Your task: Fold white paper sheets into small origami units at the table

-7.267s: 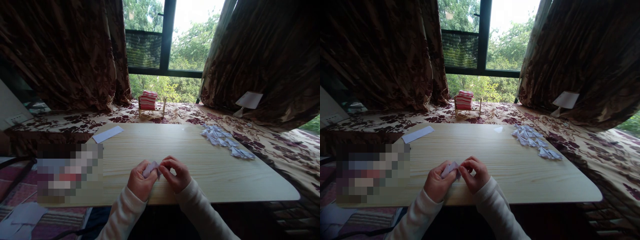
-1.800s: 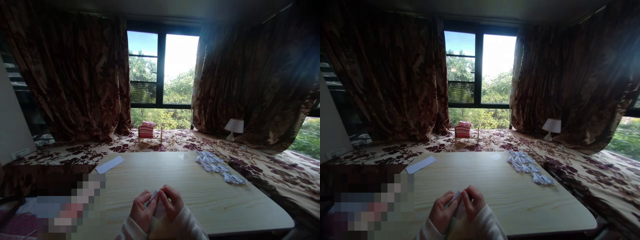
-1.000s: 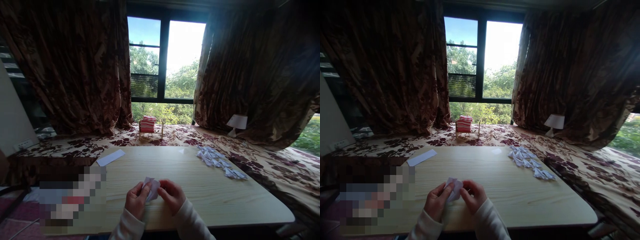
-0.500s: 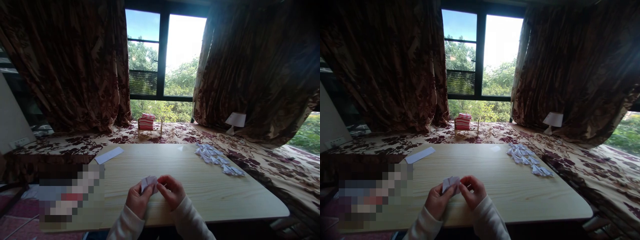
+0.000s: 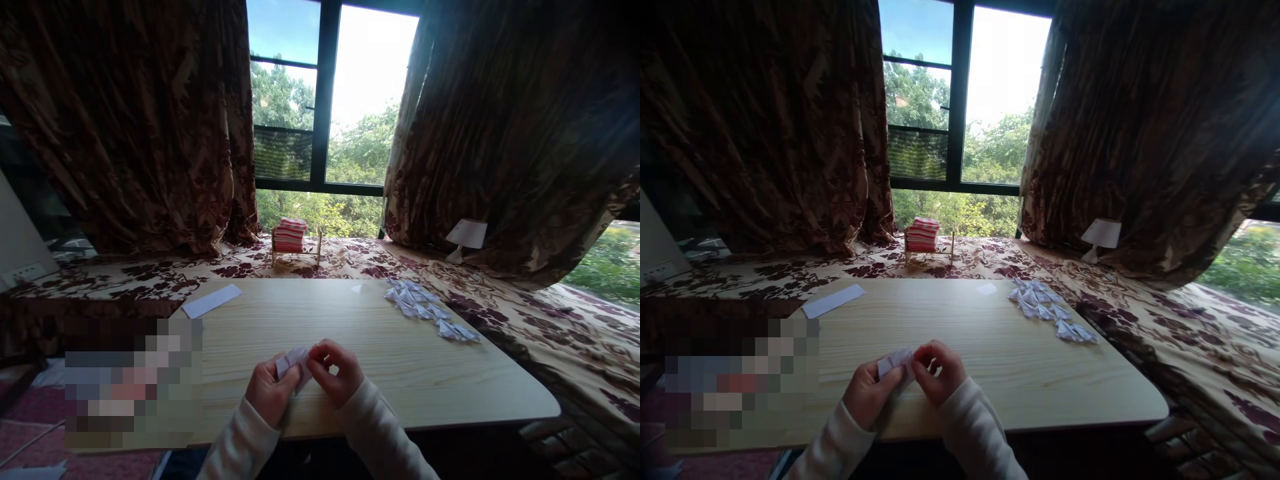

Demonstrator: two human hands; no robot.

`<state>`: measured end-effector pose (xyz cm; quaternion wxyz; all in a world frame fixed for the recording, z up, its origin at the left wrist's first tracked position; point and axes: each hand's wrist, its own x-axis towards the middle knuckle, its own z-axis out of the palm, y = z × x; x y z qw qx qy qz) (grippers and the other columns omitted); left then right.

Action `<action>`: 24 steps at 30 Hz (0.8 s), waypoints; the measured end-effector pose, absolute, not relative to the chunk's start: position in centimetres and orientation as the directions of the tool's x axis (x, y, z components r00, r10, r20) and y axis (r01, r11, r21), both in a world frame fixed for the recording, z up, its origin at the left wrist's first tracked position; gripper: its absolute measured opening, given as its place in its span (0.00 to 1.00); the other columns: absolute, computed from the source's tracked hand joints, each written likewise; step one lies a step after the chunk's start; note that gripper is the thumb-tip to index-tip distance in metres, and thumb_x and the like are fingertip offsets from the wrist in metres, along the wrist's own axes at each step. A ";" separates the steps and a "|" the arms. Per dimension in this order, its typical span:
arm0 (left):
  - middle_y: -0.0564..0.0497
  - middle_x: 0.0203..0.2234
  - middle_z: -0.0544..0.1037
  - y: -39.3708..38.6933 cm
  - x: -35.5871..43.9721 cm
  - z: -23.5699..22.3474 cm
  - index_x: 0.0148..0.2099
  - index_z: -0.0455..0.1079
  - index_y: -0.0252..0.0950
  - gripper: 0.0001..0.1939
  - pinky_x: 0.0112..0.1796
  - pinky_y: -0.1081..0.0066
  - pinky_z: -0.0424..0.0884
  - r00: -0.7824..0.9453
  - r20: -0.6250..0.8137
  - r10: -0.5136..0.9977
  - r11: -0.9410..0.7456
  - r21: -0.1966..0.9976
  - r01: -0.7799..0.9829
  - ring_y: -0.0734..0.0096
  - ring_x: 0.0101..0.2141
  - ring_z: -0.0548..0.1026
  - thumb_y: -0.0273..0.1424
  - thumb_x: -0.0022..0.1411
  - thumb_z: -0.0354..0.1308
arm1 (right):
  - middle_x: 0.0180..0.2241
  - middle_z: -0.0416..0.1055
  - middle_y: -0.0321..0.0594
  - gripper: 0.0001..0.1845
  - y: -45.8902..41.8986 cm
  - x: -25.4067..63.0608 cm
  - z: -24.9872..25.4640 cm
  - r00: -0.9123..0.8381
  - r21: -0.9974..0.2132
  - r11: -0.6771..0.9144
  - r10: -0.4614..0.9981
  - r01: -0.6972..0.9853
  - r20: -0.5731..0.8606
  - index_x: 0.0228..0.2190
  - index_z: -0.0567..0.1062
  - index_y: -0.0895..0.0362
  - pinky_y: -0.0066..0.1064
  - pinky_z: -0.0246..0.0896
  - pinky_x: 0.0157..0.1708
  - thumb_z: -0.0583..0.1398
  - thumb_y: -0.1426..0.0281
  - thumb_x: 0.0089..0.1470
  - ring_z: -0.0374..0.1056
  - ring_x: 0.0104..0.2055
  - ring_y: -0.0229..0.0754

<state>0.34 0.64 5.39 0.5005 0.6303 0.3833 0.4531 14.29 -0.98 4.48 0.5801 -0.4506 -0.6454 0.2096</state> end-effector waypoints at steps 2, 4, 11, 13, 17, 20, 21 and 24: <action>0.54 0.17 0.70 0.8 0.4 5.1 0.23 0.68 0.32 0.08 0.28 0.74 0.63 0.305 0.181 0.935 -0.203 0.978 0.041 0.71 0.23 0.68 0.32 0.48 0.56 | 0.21 0.63 0.33 0.06 -1.0 14.7 4.9 -0.001 -0.697 0.558 0.781 0.451 0.625 0.24 0.69 0.56 0.23 0.55 0.19 0.56 0.78 0.40 0.60 0.22 0.34; 0.54 0.18 0.70 0.9 0.5 4.9 0.24 0.69 0.31 0.09 0.27 0.74 0.62 0.315 0.169 0.934 -0.194 0.980 0.050 0.72 0.23 0.67 0.33 0.49 0.56 | 0.22 0.64 0.33 0.11 -1.1 15.1 5.6 -0.100 -0.585 0.587 0.748 0.559 0.656 0.28 0.70 0.55 0.24 0.56 0.21 0.55 0.79 0.39 0.60 0.24 0.35; 0.53 0.19 0.71 1.2 0.0 5.3 0.25 0.71 0.30 0.12 0.27 0.74 0.61 0.376 0.131 0.917 -0.153 0.988 0.029 0.73 0.24 0.66 0.35 0.48 0.55 | 0.24 0.66 0.36 0.06 -0.9 15.4 7.4 -0.278 -0.385 0.628 0.702 0.676 0.656 0.24 0.70 0.56 0.27 0.58 0.26 0.56 0.77 0.45 0.60 0.27 0.36; 0.53 0.19 0.72 1.3 -0.1 5.3 0.26 0.72 0.30 0.11 0.27 0.74 0.61 0.390 0.122 0.913 -0.144 0.989 0.029 0.73 0.24 0.65 0.34 0.47 0.56 | 0.24 0.66 0.36 0.06 -0.7 15.4 7.4 -0.274 -0.387 0.629 0.700 0.675 0.659 0.25 0.71 0.56 0.26 0.58 0.25 0.56 0.77 0.45 0.60 0.27 0.36; 0.55 0.14 0.68 1.2 0.1 5.1 0.23 0.71 0.29 0.10 0.23 0.74 0.57 0.362 0.100 0.927 -0.129 0.990 0.055 0.75 0.20 0.62 0.33 0.44 0.58 | 0.24 0.67 0.36 0.07 -0.6 15.6 7.1 -0.269 -0.385 0.634 0.691 0.671 0.671 0.25 0.71 0.56 0.25 0.58 0.25 0.56 0.78 0.44 0.61 0.26 0.36; 0.56 0.12 0.65 1.2 0.4 5.0 0.21 0.70 0.30 0.09 0.22 0.75 0.55 0.338 0.091 0.937 -0.119 0.991 0.064 0.77 0.19 0.60 0.32 0.44 0.58 | 0.25 0.69 0.37 0.07 -0.7 15.8 7.5 -0.307 -0.329 0.648 0.670 0.687 0.676 0.27 0.72 0.55 0.27 0.59 0.27 0.55 0.77 0.46 0.62 0.28 0.37; 0.57 0.12 0.65 1.2 0.5 5.0 0.21 0.70 0.30 0.09 0.22 0.75 0.55 0.335 0.088 0.938 -0.116 0.991 0.064 0.77 0.19 0.60 0.32 0.44 0.57 | 0.26 0.69 0.38 0.07 -0.9 15.8 7.8 -0.329 -0.298 0.654 0.659 0.696 0.676 0.27 0.73 0.55 0.27 0.59 0.28 0.55 0.76 0.48 0.63 0.29 0.37; 0.56 0.12 0.65 1.2 0.6 5.2 0.21 0.71 0.30 0.09 0.22 0.74 0.55 0.325 0.074 0.943 -0.098 0.993 0.059 0.76 0.19 0.61 0.32 0.43 0.57 | 0.27 0.70 0.39 0.09 -1.2 15.8 8.5 -0.408 -0.190 0.671 0.624 0.717 0.667 0.27 0.73 0.55 0.27 0.59 0.29 0.54 0.75 0.51 0.62 0.30 0.38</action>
